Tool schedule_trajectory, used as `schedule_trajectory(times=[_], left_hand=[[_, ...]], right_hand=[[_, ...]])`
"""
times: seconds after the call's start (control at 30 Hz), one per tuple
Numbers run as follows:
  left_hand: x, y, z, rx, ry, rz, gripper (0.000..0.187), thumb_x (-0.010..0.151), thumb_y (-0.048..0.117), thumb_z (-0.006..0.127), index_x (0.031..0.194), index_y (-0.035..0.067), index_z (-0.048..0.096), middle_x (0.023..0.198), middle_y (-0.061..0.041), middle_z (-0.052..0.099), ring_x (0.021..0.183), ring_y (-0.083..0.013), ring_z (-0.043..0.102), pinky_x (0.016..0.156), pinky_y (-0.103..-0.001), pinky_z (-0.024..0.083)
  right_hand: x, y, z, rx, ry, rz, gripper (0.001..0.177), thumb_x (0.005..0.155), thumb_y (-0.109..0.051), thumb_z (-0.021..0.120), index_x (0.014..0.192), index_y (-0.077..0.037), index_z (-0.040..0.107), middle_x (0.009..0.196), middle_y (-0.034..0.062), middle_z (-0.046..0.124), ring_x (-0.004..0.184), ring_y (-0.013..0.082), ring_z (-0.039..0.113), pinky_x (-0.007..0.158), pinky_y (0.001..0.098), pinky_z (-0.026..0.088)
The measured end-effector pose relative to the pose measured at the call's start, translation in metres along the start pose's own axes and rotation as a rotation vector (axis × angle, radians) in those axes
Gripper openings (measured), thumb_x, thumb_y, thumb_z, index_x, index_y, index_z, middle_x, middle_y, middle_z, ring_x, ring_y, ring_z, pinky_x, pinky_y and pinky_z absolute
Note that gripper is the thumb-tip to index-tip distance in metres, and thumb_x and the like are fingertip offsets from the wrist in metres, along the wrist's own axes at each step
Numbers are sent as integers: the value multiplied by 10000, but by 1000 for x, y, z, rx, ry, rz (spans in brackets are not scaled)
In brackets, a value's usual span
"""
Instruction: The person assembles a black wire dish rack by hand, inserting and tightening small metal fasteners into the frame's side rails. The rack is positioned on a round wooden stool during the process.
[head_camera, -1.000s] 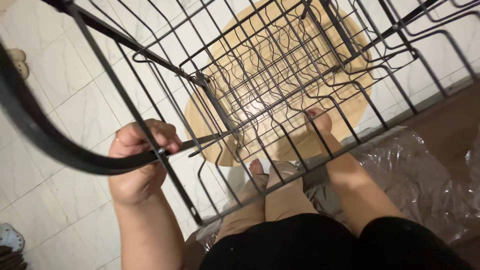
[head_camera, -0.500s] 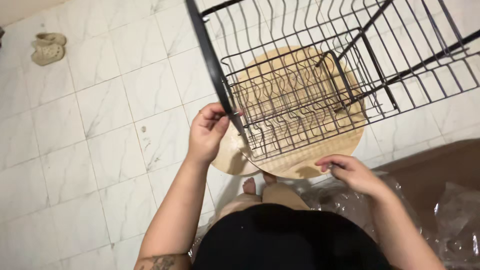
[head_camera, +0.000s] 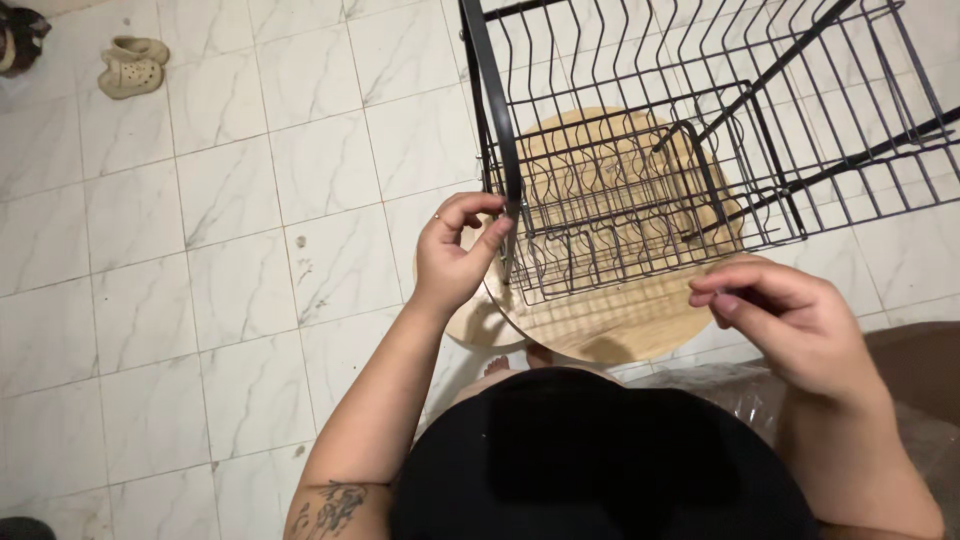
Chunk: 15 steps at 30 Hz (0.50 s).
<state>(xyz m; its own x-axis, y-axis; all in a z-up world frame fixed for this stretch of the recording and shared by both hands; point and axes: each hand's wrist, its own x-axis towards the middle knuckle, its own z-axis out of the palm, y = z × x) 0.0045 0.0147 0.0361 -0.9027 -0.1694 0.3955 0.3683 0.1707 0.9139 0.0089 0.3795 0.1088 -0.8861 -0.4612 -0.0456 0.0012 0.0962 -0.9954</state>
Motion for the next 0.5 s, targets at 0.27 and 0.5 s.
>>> schedule_trajectory(times=[0.27, 0.5], left_hand=[[-1, -4, 2, 2, 19, 28, 171, 955, 65, 762, 1110, 56, 691, 1141, -43, 708, 1079, -148, 643, 911, -277, 487], [-4, -18, 4, -185, -13, -41, 202, 986, 35, 717, 1178, 11, 658, 1198, -64, 665, 1096, -144, 594, 965, -282, 472]], right_hand=[[19, -35, 9, -70, 5, -44, 436, 929, 44, 608, 1363, 7, 591, 1156, 130, 734, 1073, 177, 690, 895, 304, 586], [60, -66, -29, -283, 23, -174, 220, 955, 18, 645, 1168, 20, 697, 1128, 140, 734, 1028, 186, 735, 902, 289, 625]])
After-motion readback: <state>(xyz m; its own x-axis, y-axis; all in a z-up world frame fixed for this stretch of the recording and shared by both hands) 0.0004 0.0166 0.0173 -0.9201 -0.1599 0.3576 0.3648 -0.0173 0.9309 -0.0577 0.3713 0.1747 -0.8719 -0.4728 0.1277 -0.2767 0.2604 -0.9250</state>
